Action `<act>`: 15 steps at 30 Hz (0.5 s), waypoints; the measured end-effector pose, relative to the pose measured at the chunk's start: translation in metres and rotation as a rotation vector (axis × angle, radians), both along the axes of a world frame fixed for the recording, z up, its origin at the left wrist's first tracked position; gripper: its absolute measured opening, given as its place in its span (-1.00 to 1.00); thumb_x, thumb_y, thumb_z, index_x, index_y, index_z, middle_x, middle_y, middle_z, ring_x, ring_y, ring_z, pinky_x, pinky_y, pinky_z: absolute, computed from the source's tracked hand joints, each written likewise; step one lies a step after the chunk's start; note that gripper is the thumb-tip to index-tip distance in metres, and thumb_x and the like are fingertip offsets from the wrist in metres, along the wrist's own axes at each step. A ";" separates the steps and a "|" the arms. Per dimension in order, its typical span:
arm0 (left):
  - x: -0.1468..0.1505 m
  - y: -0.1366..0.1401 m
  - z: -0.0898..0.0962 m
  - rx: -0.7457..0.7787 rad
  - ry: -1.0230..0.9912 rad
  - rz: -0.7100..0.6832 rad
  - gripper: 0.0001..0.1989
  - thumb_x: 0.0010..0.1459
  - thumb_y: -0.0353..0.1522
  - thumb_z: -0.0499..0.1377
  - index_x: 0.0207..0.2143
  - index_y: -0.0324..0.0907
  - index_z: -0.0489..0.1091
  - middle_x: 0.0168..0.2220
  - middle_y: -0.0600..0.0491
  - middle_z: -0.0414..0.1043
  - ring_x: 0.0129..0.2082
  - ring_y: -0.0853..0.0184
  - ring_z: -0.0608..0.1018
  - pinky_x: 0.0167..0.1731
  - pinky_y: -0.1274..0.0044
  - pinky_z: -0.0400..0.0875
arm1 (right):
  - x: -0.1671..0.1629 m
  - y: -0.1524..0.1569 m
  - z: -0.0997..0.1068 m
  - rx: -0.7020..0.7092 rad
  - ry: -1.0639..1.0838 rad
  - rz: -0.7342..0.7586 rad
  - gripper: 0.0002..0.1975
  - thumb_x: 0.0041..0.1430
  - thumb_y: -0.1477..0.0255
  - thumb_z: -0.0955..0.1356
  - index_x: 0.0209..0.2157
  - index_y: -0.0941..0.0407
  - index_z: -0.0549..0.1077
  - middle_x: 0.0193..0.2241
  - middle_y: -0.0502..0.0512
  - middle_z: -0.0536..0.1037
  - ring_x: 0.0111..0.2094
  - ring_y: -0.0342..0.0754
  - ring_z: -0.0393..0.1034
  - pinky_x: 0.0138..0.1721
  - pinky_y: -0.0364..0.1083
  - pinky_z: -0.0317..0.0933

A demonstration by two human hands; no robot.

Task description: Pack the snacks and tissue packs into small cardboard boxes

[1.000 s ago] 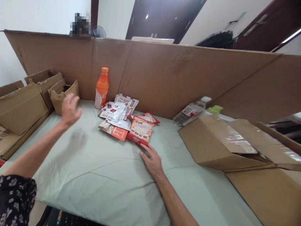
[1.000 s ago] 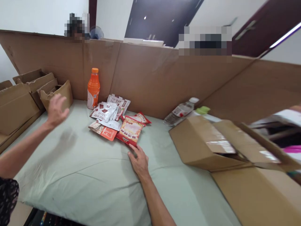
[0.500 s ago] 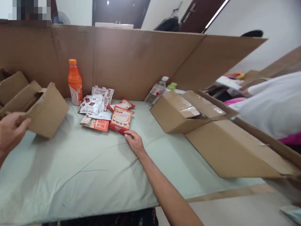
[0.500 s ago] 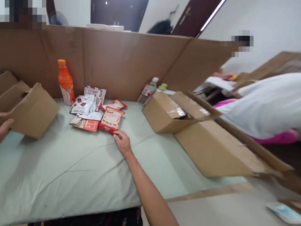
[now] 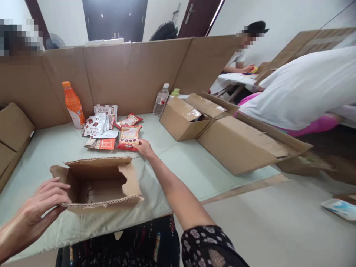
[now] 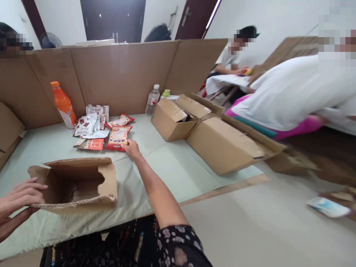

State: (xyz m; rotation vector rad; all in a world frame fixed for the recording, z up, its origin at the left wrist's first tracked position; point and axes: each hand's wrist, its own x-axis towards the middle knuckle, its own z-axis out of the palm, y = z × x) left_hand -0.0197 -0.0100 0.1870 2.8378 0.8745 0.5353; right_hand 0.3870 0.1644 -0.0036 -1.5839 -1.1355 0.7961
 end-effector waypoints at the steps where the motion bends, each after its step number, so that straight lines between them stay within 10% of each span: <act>1: 0.010 -0.001 0.001 -0.003 -0.006 0.011 -0.68 0.22 -0.56 0.10 -0.18 0.05 0.49 -0.20 0.17 0.66 0.00 0.24 0.65 0.21 0.38 0.46 | 0.007 -0.004 0.007 -0.019 -0.002 0.031 -0.74 -0.11 0.23 0.43 -0.41 0.12 0.49 -0.48 -0.01 0.57 -0.31 -0.01 0.41 -0.27 -0.10 0.31; 10: 0.010 -0.010 -0.022 0.048 -0.079 0.019 -0.68 0.22 -0.48 0.19 -0.06 0.08 0.51 -0.11 0.12 0.65 0.09 0.13 0.62 0.35 0.12 0.32 | 0.120 -0.116 0.049 -0.282 -0.032 0.185 -0.53 -0.08 -0.01 0.51 -0.46 0.15 0.58 -0.48 0.08 0.59 -0.41 -0.03 0.42 -0.35 -0.09 0.24; 15: 0.014 -0.012 -0.025 0.039 -0.142 0.007 -0.67 0.19 -0.43 0.24 -0.02 0.09 0.48 -0.05 0.13 0.63 0.14 0.09 0.58 0.37 0.02 0.26 | 0.119 -0.116 0.046 -0.389 -0.006 0.148 -0.50 0.04 -0.05 0.46 -0.43 0.16 0.59 -0.41 0.22 0.66 -0.45 -0.01 0.46 -0.42 -0.08 0.27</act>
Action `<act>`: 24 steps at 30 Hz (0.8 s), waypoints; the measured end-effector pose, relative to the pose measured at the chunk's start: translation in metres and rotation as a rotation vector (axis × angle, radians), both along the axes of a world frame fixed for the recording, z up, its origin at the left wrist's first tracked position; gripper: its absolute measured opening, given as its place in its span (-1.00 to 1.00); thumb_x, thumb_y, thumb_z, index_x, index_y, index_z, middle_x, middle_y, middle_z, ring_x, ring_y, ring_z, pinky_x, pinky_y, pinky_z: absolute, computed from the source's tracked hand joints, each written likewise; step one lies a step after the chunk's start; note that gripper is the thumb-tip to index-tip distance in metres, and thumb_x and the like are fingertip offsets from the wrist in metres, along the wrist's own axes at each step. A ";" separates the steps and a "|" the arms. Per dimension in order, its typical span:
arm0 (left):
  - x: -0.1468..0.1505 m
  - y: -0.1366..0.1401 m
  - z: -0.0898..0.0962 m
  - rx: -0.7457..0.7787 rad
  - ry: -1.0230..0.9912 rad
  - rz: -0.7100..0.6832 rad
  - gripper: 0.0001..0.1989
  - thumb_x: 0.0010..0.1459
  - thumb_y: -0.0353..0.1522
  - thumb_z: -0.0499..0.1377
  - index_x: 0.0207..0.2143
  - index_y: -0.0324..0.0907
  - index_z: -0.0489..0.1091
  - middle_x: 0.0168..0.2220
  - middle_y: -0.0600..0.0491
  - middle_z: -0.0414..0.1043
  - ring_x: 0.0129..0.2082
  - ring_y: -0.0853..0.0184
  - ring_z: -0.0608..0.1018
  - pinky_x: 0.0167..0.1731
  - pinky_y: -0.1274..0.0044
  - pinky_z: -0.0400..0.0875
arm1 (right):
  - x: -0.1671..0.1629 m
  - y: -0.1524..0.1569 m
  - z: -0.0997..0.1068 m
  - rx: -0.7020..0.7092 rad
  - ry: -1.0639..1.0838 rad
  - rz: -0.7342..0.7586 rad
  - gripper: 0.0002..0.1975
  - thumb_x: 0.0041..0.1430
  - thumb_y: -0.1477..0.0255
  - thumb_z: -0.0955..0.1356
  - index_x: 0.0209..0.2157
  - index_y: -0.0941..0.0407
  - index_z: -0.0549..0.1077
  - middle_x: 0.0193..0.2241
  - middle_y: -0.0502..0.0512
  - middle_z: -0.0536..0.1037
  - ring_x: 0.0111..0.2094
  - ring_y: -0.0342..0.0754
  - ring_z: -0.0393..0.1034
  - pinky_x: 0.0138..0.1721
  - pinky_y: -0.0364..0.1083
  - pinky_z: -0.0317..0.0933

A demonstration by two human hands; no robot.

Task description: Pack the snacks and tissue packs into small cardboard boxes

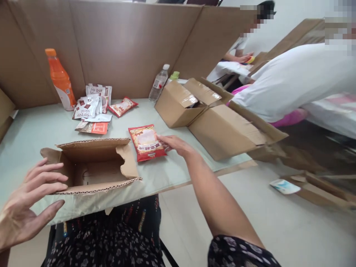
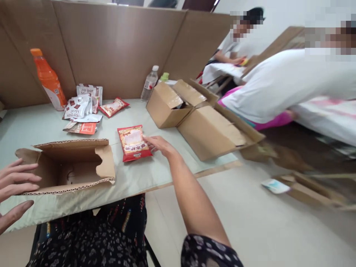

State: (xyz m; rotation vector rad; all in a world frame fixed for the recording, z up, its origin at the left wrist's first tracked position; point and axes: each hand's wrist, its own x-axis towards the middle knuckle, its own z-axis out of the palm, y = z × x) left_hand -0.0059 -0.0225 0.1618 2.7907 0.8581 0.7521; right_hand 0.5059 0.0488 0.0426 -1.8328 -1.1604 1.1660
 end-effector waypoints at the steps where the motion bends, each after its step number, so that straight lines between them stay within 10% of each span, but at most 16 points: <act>1: 0.003 -0.002 0.000 0.007 -0.013 0.008 -0.67 0.19 -0.45 0.23 -0.03 0.08 0.48 -0.06 0.13 0.63 0.13 0.10 0.58 0.37 0.02 0.26 | -0.008 0.005 -0.003 -0.006 0.007 0.012 -0.54 0.04 -0.01 0.47 -0.44 0.16 0.58 -0.42 0.23 0.66 -0.44 0.00 0.47 -0.40 -0.07 0.30; 9: 0.021 -0.015 -0.009 0.036 -0.053 0.073 -0.69 0.18 -0.54 0.16 -0.14 0.03 0.47 -0.20 0.14 0.65 0.06 0.14 0.62 0.37 -0.02 0.20 | -0.051 0.013 0.021 0.214 -0.161 0.028 -0.62 0.12 0.23 0.44 -0.63 0.08 0.30 -0.64 -0.05 0.32 -0.47 -0.07 0.27 -0.41 -0.10 0.15; 17: 0.036 -0.004 -0.015 0.047 -0.129 0.058 -0.75 0.16 -0.55 0.17 -0.21 -0.02 0.45 -0.30 0.18 0.63 -0.07 0.23 0.67 0.37 0.09 0.21 | -0.109 -0.033 0.136 1.417 -0.471 -0.306 -0.72 0.34 0.23 0.41 -0.42 0.06 0.48 -0.50 -0.02 0.29 -0.35 -0.02 0.36 -0.16 0.02 0.31; 20: 0.040 -0.004 -0.014 0.098 -0.134 0.072 -0.80 0.17 -0.54 0.18 -0.24 -0.06 0.41 -0.35 0.18 0.60 -0.15 0.26 0.67 0.35 0.12 0.23 | -0.147 -0.045 0.149 1.526 -0.464 -0.067 -0.81 0.38 0.37 0.39 -0.36 0.04 0.55 -0.39 0.04 0.45 -0.31 -0.03 0.42 -0.24 -0.03 0.35; 24: 0.038 -0.011 -0.014 0.159 -0.136 0.101 -0.85 0.17 -0.54 0.18 -0.29 -0.11 0.40 -0.39 0.15 0.54 -0.35 0.34 0.61 0.28 0.19 0.33 | -0.174 -0.048 0.137 1.312 -0.513 0.694 -0.81 0.39 0.53 0.34 -0.26 0.08 0.61 -0.31 0.08 0.56 -0.35 -0.11 0.41 -0.37 -0.12 0.30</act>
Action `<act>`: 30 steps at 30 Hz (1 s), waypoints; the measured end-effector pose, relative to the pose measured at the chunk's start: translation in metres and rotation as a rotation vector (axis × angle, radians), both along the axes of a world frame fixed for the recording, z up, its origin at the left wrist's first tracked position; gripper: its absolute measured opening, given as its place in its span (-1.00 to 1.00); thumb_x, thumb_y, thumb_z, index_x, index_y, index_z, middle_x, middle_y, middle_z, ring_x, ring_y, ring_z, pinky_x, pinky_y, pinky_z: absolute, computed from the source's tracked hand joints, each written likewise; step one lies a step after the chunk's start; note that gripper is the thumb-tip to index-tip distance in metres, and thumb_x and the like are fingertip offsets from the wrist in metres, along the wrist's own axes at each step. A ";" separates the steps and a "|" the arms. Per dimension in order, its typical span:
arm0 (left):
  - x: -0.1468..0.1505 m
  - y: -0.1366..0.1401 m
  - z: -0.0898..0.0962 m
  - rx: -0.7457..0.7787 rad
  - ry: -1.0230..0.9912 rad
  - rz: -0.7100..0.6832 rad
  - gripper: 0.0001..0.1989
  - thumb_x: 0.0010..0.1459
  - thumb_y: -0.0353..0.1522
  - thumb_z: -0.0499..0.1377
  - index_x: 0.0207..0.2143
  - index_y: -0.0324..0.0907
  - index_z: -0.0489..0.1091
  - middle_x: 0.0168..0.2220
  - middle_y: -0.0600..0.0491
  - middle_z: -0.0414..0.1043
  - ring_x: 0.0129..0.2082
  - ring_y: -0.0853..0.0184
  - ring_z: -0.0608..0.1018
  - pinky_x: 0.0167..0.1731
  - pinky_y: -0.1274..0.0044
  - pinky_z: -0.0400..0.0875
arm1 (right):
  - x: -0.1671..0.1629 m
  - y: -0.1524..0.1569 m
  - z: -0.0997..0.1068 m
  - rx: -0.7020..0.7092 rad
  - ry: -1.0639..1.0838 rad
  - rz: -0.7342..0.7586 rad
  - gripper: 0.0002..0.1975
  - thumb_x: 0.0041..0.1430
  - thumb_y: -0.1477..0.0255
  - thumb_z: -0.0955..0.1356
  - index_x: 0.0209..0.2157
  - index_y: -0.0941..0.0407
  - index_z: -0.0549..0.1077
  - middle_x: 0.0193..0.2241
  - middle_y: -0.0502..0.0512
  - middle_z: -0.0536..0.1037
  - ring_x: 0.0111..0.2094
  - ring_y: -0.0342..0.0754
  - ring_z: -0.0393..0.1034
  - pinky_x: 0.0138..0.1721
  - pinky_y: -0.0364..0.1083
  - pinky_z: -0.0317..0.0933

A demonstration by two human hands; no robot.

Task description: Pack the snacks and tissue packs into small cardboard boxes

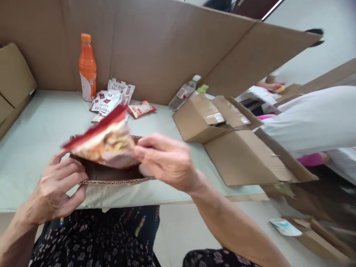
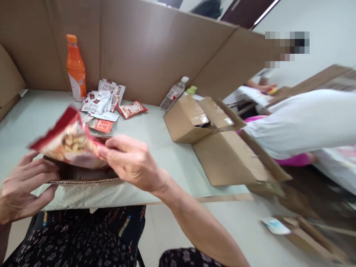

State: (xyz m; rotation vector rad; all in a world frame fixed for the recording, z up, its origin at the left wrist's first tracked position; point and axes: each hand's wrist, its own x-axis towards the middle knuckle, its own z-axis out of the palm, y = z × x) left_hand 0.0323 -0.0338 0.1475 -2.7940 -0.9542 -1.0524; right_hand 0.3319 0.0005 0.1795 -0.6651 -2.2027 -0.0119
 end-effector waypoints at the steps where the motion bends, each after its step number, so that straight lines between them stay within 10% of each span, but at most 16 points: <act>1: -0.001 -0.002 0.000 -0.011 -0.006 -0.002 -0.85 0.17 -0.55 0.18 -0.30 -0.11 0.40 -0.39 0.15 0.53 -0.39 0.37 0.59 0.25 0.22 0.36 | -0.003 0.002 -0.005 -0.075 -0.173 0.044 -0.77 0.40 0.54 0.31 -0.28 0.09 0.62 -0.33 0.09 0.56 -0.37 -0.12 0.39 -0.36 -0.11 0.28; 8: -0.005 -0.011 0.007 -0.092 0.056 -0.016 -0.83 0.23 -0.53 0.12 -0.27 -0.11 0.45 -0.23 0.06 0.58 -0.26 0.31 0.59 0.00 0.38 0.48 | -0.033 0.015 -0.025 -0.419 -0.810 0.135 -0.76 0.27 0.63 0.34 -0.39 0.14 0.63 -0.40 0.07 0.56 -0.44 -0.13 0.31 -0.49 -0.08 -0.08; 12: -0.005 -0.010 0.022 -0.109 0.219 0.015 -0.74 0.24 -0.42 0.12 -0.06 -0.10 0.51 0.18 -0.12 0.48 0.04 0.06 0.58 -0.06 0.28 0.52 | -0.041 0.015 -0.031 -0.458 -0.690 0.158 -0.79 0.33 0.56 0.35 -0.29 0.13 0.66 -0.34 0.10 0.62 -0.36 -0.09 0.42 -0.42 -0.10 0.08; 19: 0.008 0.006 0.035 -0.317 0.340 -0.089 -0.72 0.14 -0.48 0.16 -0.14 -0.05 0.53 -0.27 0.02 0.57 -0.26 0.19 0.54 -0.20 0.38 0.50 | -0.017 0.004 -0.008 -0.662 -0.297 0.407 -0.80 0.40 0.54 0.34 -0.12 0.15 0.64 -0.19 0.09 0.71 -0.21 -0.11 0.57 -0.15 -0.13 0.42; 24: 0.010 0.012 0.028 -0.328 0.303 -0.107 -0.84 0.07 -0.48 0.18 -0.32 -0.06 0.49 -0.33 0.01 0.52 -0.26 0.16 0.53 -0.15 0.34 0.48 | 0.011 0.039 0.012 -0.526 0.286 0.054 -0.86 0.34 0.45 0.40 -0.25 0.08 0.65 -0.37 0.04 0.68 -0.34 -0.12 0.55 -0.28 -0.11 0.47; 30: 0.010 0.013 0.026 -0.420 0.240 -0.126 -0.82 0.05 -0.49 0.18 -0.29 -0.06 0.45 -0.33 0.08 0.52 -0.31 0.23 0.53 -0.16 0.38 0.44 | 0.007 0.185 -0.057 -0.952 0.502 -0.412 -0.86 0.14 0.36 0.46 -0.31 0.16 0.59 -0.35 0.11 0.65 -0.39 -0.11 0.52 -0.49 -0.19 0.34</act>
